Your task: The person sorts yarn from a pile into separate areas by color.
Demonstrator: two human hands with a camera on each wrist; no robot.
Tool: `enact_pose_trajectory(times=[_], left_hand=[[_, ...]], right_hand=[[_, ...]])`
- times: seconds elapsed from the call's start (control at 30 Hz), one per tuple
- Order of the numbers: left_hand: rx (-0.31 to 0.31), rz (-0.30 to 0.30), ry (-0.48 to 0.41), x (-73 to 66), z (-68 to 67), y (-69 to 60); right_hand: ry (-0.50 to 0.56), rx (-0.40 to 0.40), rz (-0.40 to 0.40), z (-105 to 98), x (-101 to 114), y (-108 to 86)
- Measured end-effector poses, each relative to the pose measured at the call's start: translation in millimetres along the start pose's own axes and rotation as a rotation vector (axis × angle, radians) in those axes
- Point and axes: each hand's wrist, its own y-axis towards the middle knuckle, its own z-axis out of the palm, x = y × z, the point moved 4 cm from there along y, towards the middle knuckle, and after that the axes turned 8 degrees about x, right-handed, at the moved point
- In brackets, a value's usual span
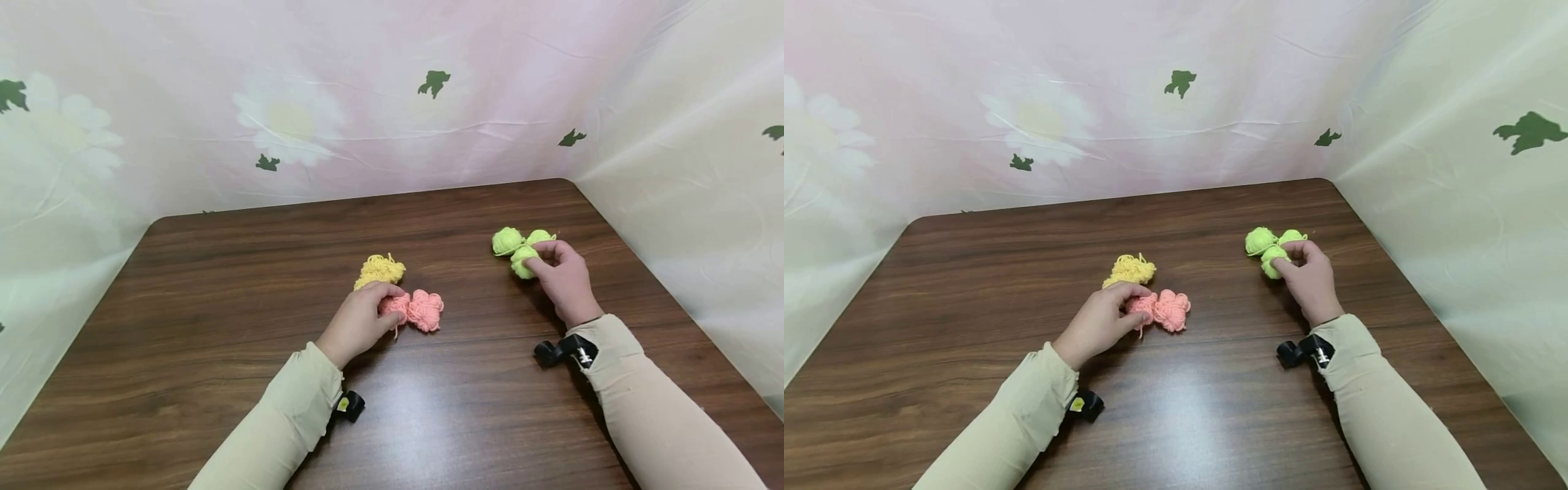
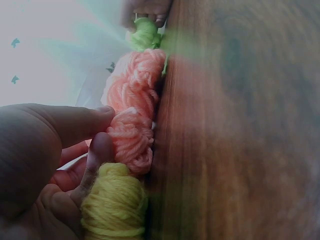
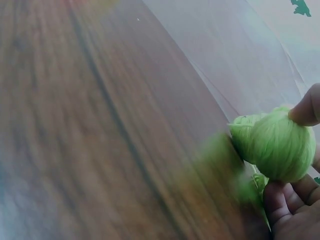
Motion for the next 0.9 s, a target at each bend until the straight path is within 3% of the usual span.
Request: enact_pose_trajectory(times=[0.37, 0.9], left_hand=[[0.011, -0.008, -0.005, -1.0, 0.2, 0.6], [0.014, -0.016, -0.007, -1.4, 0.0, 1.6]], right_hand=[[-0.014, -0.014, 0.047, -2.7, -0.2, -0.5], [-0.119, -0.009, 0.026, -2.9, -1.2, 2.4]])
